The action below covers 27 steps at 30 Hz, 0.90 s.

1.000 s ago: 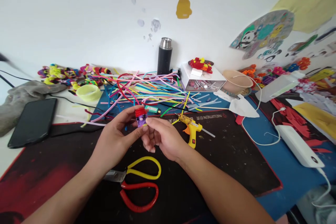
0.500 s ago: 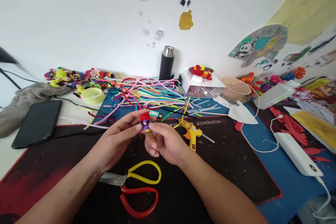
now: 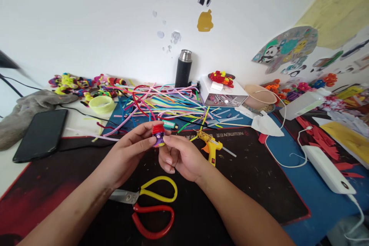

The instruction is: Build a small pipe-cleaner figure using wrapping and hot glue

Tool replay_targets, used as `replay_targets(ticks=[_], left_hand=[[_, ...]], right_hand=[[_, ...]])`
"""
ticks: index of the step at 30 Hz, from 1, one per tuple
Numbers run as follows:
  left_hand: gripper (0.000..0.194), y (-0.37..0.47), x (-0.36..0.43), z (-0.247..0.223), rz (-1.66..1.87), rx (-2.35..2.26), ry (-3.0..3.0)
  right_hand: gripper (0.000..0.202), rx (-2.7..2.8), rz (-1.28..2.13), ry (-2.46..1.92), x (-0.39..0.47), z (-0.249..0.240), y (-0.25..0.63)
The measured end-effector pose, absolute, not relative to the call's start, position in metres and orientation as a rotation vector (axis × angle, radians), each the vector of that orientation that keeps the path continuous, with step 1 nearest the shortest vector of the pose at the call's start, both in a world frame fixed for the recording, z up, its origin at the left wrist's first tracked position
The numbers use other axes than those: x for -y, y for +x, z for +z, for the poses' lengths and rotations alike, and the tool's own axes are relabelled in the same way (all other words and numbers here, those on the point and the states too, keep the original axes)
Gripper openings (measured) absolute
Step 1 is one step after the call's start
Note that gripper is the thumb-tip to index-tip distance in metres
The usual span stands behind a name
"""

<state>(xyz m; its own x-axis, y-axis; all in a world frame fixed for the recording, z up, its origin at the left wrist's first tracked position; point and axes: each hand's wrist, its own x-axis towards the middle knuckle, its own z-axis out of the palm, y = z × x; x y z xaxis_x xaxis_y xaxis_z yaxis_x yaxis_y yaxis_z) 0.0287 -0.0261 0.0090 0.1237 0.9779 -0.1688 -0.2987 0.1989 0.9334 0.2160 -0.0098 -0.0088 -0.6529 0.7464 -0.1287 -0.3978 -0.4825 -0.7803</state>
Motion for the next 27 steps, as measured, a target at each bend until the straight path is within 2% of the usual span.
replay_targets(ticks=[18,27], left_hand=[[0.048,0.0276,0.0266,0.0030,1.165,-0.952,0.837],[0.046,0.0284,0.0264,0.0044,1.157,-0.949,0.845]], right_hand=[[0.041,0.922,2.164,-0.588,0.0095,-0.0110,0.2148],[0.044,0.988,2.144,-0.623,0.0096,-0.0110,0.2159]])
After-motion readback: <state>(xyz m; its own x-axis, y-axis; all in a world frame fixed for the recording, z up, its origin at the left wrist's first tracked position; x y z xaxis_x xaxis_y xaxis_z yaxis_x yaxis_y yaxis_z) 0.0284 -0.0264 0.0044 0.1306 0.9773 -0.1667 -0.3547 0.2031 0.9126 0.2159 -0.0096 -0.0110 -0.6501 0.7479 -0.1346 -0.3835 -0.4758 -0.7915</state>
